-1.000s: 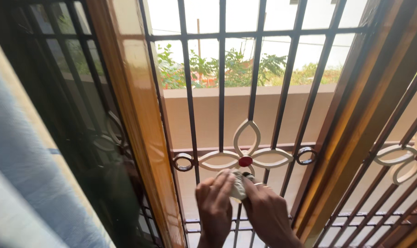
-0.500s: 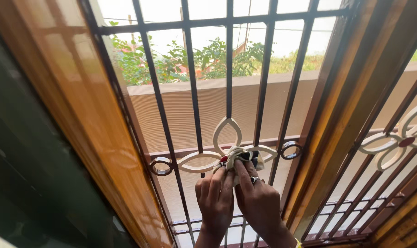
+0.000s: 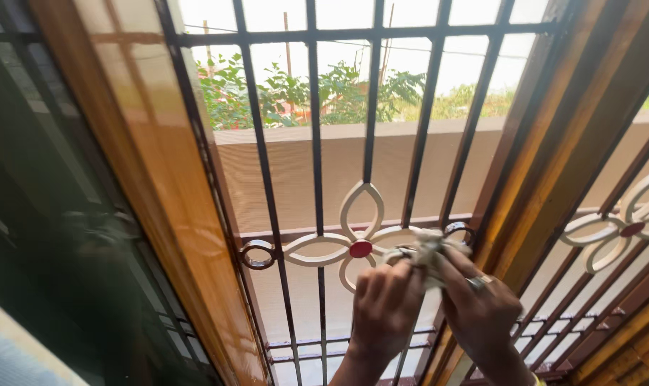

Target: The person cleans a metal window grille using a spray bottle and a cloth. They spray the cleaning solution onto the grille and wipe the metal bars and decorative elements thoroughly.

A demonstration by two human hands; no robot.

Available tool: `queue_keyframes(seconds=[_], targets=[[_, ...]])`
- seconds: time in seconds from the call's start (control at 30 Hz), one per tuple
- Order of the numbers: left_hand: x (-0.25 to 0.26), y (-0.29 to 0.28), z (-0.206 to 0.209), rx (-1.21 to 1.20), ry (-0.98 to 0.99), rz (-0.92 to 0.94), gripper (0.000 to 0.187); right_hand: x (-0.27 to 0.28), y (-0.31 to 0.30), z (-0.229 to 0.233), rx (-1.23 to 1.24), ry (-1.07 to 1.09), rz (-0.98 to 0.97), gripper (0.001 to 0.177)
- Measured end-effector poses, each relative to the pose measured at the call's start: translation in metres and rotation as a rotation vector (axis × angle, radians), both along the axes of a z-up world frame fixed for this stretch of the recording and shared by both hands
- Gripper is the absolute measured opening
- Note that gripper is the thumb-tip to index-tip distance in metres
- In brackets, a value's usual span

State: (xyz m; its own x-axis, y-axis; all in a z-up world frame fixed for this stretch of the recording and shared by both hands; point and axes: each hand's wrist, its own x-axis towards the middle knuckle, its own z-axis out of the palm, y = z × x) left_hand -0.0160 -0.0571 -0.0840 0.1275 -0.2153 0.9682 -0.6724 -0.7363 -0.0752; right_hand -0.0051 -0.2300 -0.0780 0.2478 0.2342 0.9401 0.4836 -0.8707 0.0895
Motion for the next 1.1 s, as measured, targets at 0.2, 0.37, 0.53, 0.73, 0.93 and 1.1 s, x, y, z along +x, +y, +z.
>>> queue_keyframes(seconds=[0.2,0.37,0.53,0.73,0.93,1.1], targets=[[0.017,0.007,0.027,-0.034,-0.017,0.258,0.026,0.021,0.046,0.022,0.493,0.385,0.319,0.045],[0.026,-0.002,0.024,-0.006,0.036,0.303,0.029,0.029,0.041,0.049,0.268,0.539,0.132,0.038],[0.018,-0.002,0.025,-0.055,0.106,0.178,0.03,0.028,0.047,0.047,0.014,0.626,-0.236,0.029],[0.002,0.029,0.011,-0.125,-0.12,0.094,0.024,-0.01,0.065,0.016,0.051,0.173,-0.16,0.045],[0.019,0.045,-0.009,-0.09,-0.018,0.138,0.022,0.032,0.069,-0.012,0.078,0.226,0.145,0.051],[0.007,0.037,-0.057,-0.162,-0.084,0.144,0.018,0.008,0.056,-0.036,0.141,0.356,0.247,0.047]])
